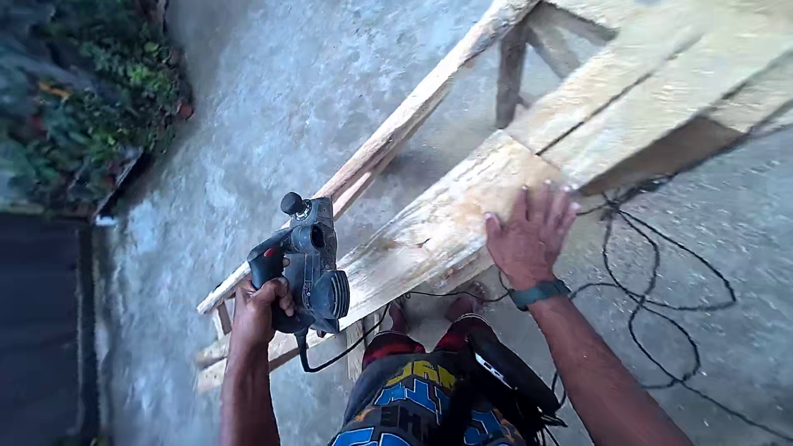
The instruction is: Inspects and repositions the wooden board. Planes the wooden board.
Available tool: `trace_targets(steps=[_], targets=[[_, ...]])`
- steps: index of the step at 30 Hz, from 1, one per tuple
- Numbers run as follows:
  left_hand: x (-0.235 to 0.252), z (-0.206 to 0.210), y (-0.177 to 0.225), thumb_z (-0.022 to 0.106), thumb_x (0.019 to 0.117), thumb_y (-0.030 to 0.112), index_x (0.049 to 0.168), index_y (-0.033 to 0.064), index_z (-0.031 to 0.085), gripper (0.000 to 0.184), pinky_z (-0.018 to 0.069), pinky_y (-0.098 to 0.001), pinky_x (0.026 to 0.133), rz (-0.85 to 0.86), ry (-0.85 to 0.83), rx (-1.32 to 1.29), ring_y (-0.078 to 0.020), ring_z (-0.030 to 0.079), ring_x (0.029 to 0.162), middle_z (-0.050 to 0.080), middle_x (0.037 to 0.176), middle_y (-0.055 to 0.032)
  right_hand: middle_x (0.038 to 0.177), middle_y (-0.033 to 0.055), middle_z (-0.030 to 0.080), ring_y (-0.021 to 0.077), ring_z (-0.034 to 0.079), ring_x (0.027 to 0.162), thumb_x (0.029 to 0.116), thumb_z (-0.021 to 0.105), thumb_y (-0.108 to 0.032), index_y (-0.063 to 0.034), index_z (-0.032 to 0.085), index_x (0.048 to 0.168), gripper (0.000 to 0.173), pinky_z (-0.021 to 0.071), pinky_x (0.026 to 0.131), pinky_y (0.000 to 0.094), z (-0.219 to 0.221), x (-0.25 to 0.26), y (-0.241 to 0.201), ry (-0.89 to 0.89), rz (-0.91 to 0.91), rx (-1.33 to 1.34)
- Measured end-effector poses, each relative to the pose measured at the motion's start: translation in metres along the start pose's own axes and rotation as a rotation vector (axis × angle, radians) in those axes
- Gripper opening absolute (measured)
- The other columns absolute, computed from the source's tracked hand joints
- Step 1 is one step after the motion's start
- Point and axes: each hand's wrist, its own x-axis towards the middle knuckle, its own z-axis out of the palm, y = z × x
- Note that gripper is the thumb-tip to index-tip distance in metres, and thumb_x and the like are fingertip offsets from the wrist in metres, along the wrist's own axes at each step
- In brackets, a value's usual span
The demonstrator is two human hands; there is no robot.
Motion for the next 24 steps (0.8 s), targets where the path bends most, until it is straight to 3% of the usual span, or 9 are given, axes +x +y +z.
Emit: trace_targets(steps=[4, 9, 13, 16, 19, 24], targets=[[-0.033, -0.081, -0.031, 0.052, 0.0856, 0.002, 0.118, -0.0024, 0.058, 0.033, 0.0524, -0.0298, 0.041, -0.046, 0.341, -0.010, -0.0116, 0.053, 0.041, 0.052, 0.056, 0.0000, 0.165, 0.0278, 0.025, 0.0509, 0.015, 0.154, 0.1041, 0.042, -0.050, -0.0086, 0.037, 0.159, 0.069, 0.0072, 0.120, 0.0758, 0.032, -0.026, -0.033, -0.050, -0.085, -0.034], [-0.052, -0.187, -0.076, 0.056, 0.0889, 0.005, 0.117, -0.0016, 0.058, 0.029, 0.0512, -0.0302, 0.040, -0.147, 0.574, 0.076, -0.0127, 0.052, 0.041, 0.053, 0.057, -0.0009, 0.165, 0.0299, 0.022, 0.0533, 0.015, 0.153, 0.1025, 0.040, -0.055, -0.0084, 0.035, 0.160, 0.074, 0.0090, 0.119, 0.0761, 0.048, -0.068, -0.070, -0.090, -0.098, -0.093], [-0.038, -0.285, -0.125, 0.060, 0.0894, 0.009, 0.116, -0.0014, 0.059, 0.028, 0.0510, -0.0317, 0.042, -0.232, 0.599, 0.122, -0.0139, 0.052, 0.042, 0.055, 0.059, -0.0025, 0.165, 0.0317, 0.021, 0.0557, 0.016, 0.152, 0.0978, 0.041, -0.065, -0.0083, 0.034, 0.160, 0.085, 0.0133, 0.115, 0.0796, 0.072, -0.106, -0.111, -0.123, -0.098, -0.152], [-0.021, -0.353, -0.161, 0.062, 0.0893, 0.011, 0.110, -0.0012, 0.060, 0.025, 0.0515, -0.0330, 0.043, -0.278, 0.596, 0.149, -0.0147, 0.053, 0.043, 0.055, 0.059, -0.0033, 0.167, 0.0324, 0.013, 0.0577, 0.011, 0.152, 0.0896, 0.044, -0.078, -0.0063, 0.028, 0.162, 0.103, 0.0161, 0.114, 0.0794, 0.092, -0.140, -0.152, -0.179, -0.059, -0.146], [0.005, -0.403, -0.192, 0.062, 0.0913, 0.012, 0.112, -0.0016, 0.060, 0.025, 0.0519, -0.0329, 0.045, -0.301, 0.567, 0.125, -0.0146, 0.054, 0.044, 0.056, 0.061, -0.0031, 0.167, 0.0345, 0.007, 0.0611, 0.007, 0.151, 0.0858, 0.050, -0.079, -0.0027, 0.024, 0.162, 0.111, 0.0181, 0.114, 0.0799, 0.110, -0.165, -0.189, -0.194, 0.004, -0.157], [0.034, -0.463, -0.230, 0.063, 0.0900, 0.010, 0.107, -0.0011, 0.059, 0.021, 0.0526, -0.0333, 0.046, -0.322, 0.521, 0.096, -0.0158, 0.055, 0.044, 0.057, 0.061, -0.0049, 0.168, 0.0304, 0.010, 0.0518, 0.007, 0.155, 0.0898, 0.052, -0.075, -0.0032, 0.027, 0.162, 0.104, 0.0106, 0.125, 0.0652, 0.122, -0.179, -0.194, -0.154, 0.029, -0.125]])
